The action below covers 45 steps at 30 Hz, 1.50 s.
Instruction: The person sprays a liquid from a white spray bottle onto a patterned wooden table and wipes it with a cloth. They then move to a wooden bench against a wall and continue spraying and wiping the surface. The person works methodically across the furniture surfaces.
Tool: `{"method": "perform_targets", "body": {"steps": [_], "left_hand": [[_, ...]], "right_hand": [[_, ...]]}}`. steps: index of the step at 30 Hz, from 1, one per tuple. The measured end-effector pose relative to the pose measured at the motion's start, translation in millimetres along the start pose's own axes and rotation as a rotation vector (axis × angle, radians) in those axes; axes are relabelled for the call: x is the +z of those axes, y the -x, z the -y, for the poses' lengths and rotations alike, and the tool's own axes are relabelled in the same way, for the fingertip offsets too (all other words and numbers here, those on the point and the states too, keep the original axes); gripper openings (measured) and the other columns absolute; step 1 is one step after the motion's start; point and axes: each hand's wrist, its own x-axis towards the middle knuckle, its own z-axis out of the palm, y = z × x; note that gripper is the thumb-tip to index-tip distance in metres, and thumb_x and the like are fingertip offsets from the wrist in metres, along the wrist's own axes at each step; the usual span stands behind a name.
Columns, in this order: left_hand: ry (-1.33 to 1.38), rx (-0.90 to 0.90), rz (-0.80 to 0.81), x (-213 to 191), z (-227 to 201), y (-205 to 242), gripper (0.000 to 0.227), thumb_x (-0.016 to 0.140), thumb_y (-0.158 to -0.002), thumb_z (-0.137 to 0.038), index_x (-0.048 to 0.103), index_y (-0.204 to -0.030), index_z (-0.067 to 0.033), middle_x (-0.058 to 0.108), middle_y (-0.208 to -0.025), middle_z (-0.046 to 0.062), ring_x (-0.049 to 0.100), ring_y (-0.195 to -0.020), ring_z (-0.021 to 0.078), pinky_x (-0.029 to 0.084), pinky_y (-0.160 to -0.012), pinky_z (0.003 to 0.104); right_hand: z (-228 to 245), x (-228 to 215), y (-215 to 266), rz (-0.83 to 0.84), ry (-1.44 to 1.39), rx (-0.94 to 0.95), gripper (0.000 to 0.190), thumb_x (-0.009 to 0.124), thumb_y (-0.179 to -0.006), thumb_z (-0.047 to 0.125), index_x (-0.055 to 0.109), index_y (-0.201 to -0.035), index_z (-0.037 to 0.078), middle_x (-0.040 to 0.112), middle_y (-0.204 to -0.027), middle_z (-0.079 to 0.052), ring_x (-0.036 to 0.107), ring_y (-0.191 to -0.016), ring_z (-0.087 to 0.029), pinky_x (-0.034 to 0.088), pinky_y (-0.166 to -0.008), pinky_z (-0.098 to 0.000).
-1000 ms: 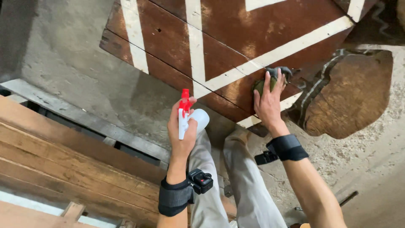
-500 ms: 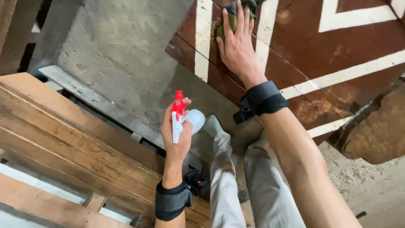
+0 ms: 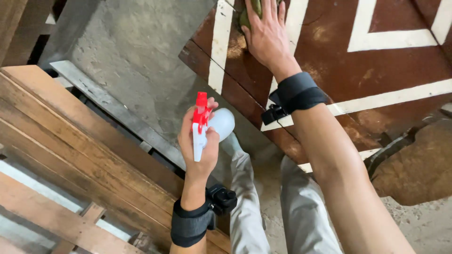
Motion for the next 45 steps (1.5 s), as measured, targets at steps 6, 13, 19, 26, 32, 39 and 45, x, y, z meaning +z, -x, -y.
{"method": "perform_targets", "body": {"steps": [6, 13, 19, 26, 32, 39, 45], "left_hand": [[0.105, 0.09, -0.069, 98, -11, -5, 0.054, 0.045, -0.09, 0.009, 0.048, -0.143, 0.0036, 0.062, -0.143, 0.017, 0.063, -0.132, 0.0263, 0.048, -0.119, 0.039], [0.07, 0.209, -0.129, 184, 17, -15, 0.055, 0.044, -0.089, 0.009, 0.05, -0.143, 0.0043, 0.059, -0.145, 0.018, 0.061, -0.134, 0.0285, 0.047, -0.12, 0.042], [0.09, 0.213, -0.199, 203, 45, -28, 0.054, 0.043, -0.088, 0.009, 0.044, -0.142, 0.0059, 0.058, -0.143, 0.021, 0.058, -0.138, 0.0327, 0.045, -0.123, 0.048], [-0.101, 0.372, -0.216, 204, 49, -39, 0.051, 0.039, -0.088, 0.006, 0.046, -0.138, 0.0097, 0.059, -0.137, 0.024, 0.062, -0.134, 0.0376, 0.053, -0.119, 0.049], [-0.226, 0.454, -0.254, 206, 33, -51, 0.046, 0.042, -0.092, -0.006, 0.054, -0.134, 0.0099, 0.064, -0.131, 0.024, 0.069, -0.121, 0.0393, 0.058, -0.109, 0.047], [-0.216, 0.387, -0.17, 205, 20, -66, 0.041, 0.044, -0.102, -0.016, 0.056, -0.133, 0.0065, 0.065, -0.132, 0.024, 0.072, -0.114, 0.0357, 0.06, -0.1, 0.046], [-0.184, 0.358, -0.114, 205, 21, -80, 0.041, 0.046, -0.093, -0.007, 0.059, -0.13, 0.006, 0.067, -0.131, 0.025, 0.076, -0.105, 0.0321, 0.066, -0.091, 0.041]], "right_hand": [[-89, -50, 101, 0.054, 0.076, 0.072, 0.068, 0.057, -0.109, 0.028, 0.028, -0.167, 0.01, 0.01, -0.169, -0.028, 0.011, -0.156, -0.048, 0.013, -0.123, -0.0671], [-176, -88, 233, 0.039, 0.042, 0.215, 0.071, 0.061, -0.104, 0.028, 0.03, -0.166, 0.01, 0.015, -0.168, -0.028, 0.016, -0.156, -0.05, 0.018, -0.121, -0.0718], [-234, -107, 322, 0.058, 0.047, 0.35, 0.071, 0.061, -0.101, 0.029, 0.032, -0.162, 0.008, 0.016, -0.167, -0.03, 0.017, -0.154, -0.052, 0.019, -0.117, -0.0737], [-252, -93, 322, 0.039, 0.044, 0.324, 0.072, 0.06, -0.101, 0.028, 0.029, -0.162, 0.004, 0.012, -0.167, -0.035, 0.013, -0.153, -0.059, 0.016, -0.118, -0.0761], [-228, -84, 213, 0.049, 0.078, 0.211, 0.07, 0.059, -0.104, 0.025, 0.029, -0.162, 0.001, 0.006, -0.165, -0.038, 0.009, -0.151, -0.062, 0.014, -0.116, -0.0775], [-187, -78, 45, -0.016, 0.005, 0.053, 0.07, 0.06, -0.108, 0.025, 0.027, -0.165, 0.001, 0.008, -0.168, -0.034, 0.01, -0.153, -0.06, 0.014, -0.121, -0.074], [-172, -73, -78, 0.013, 0.023, -0.068, 0.072, 0.061, -0.105, 0.028, 0.028, -0.163, 0.001, 0.008, -0.165, -0.035, 0.009, -0.152, -0.059, 0.013, -0.12, -0.0719]]}}
